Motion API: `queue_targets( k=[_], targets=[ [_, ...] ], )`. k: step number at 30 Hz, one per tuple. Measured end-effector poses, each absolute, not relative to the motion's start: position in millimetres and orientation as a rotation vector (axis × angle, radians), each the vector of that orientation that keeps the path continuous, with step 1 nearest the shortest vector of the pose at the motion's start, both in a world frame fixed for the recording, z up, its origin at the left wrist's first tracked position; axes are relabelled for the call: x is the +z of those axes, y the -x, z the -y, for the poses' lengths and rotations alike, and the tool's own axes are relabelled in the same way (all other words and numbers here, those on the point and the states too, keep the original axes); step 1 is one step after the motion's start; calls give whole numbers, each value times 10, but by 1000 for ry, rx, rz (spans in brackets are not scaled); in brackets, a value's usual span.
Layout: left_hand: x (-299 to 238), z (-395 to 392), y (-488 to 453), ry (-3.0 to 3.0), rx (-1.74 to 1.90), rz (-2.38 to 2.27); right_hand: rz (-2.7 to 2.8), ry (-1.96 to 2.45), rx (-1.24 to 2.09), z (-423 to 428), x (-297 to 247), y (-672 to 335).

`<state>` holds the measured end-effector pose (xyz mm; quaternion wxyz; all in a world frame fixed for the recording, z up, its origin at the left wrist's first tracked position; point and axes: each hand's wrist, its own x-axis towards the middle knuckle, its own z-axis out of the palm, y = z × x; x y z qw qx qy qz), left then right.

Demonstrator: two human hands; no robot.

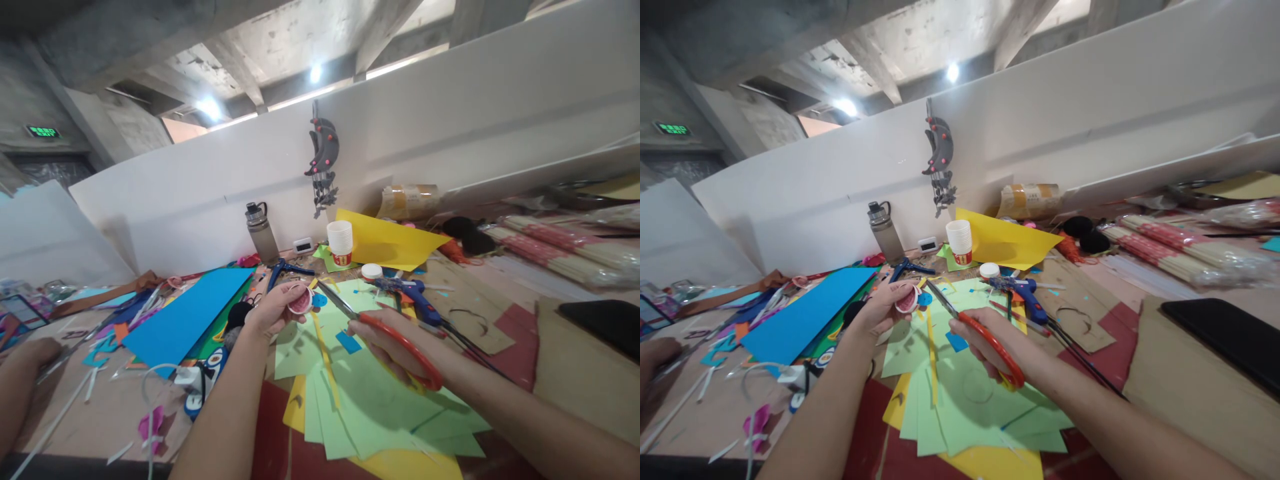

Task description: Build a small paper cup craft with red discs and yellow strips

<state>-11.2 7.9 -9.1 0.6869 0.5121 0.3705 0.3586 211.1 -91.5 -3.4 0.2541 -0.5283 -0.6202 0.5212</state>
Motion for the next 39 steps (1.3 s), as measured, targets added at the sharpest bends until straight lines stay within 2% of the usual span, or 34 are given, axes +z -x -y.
queue_targets(
  k=[9,14,22,39],
  targets=[
    [-43,-53,180,-1165,810,-848,1622,1261,1459,900,-87,-2151],
    [-3,-39,256,-1203,702,-806,1795,1221,1372,892,-36,-2174],
    [21,-46,343,-1249,649,-791,1780,1251,1497,877,-12,-2220],
    [-57,-99,392,-1275,601,-800,1836,1267,1522,861,-42,-2277]
  ],
)
